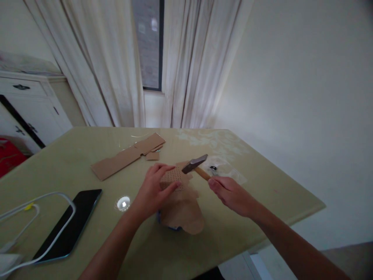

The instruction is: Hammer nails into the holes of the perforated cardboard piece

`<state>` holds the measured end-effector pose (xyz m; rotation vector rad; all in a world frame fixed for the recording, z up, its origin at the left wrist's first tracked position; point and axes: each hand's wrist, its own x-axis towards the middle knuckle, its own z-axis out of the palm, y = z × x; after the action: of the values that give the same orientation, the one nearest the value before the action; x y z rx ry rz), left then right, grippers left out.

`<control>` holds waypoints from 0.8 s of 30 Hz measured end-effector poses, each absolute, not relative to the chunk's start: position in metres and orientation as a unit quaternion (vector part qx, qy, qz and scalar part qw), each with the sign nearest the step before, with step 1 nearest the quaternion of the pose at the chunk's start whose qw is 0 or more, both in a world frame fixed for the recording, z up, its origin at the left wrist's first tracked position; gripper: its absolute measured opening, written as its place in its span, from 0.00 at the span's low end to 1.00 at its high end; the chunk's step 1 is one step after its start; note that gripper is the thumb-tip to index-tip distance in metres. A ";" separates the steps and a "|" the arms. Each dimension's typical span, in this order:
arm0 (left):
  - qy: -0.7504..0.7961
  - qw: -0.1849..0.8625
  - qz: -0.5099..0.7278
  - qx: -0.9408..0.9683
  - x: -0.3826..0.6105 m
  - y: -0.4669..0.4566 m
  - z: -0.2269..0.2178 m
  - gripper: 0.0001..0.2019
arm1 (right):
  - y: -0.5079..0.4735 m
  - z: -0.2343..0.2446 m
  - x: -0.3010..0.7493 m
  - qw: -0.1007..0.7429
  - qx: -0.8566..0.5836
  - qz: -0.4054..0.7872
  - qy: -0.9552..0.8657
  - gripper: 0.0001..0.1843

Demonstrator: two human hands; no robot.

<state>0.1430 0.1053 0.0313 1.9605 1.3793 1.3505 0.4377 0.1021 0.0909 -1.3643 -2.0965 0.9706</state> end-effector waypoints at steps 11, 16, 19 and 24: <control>0.582 0.397 0.619 0.348 0.117 0.123 -0.042 0.35 | 0.164 0.019 0.400 0.684 -0.366 0.388 -0.498 0.37; 0.519 0.482 0.610 0.355 0.133 0.118 -0.048 0.35 | 0.179 0.008 0.390 0.703 -0.353 0.361 -0.500 0.36; 0.484 0.556 0.582 0.343 0.142 0.105 -0.044 0.34 | 0.181 -0.005 0.388 0.685 -0.367 0.367 -0.512 0.37; 0.470 0.590 0.559 0.344 0.149 0.093 -0.038 0.33 | 0.181 -0.032 0.386 0.629 -0.405 0.400 -0.529 0.41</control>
<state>0.1488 0.0927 -0.0377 0.8012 1.0949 1.3022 0.3856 0.1814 -0.0324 -0.9286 -1.2115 0.9169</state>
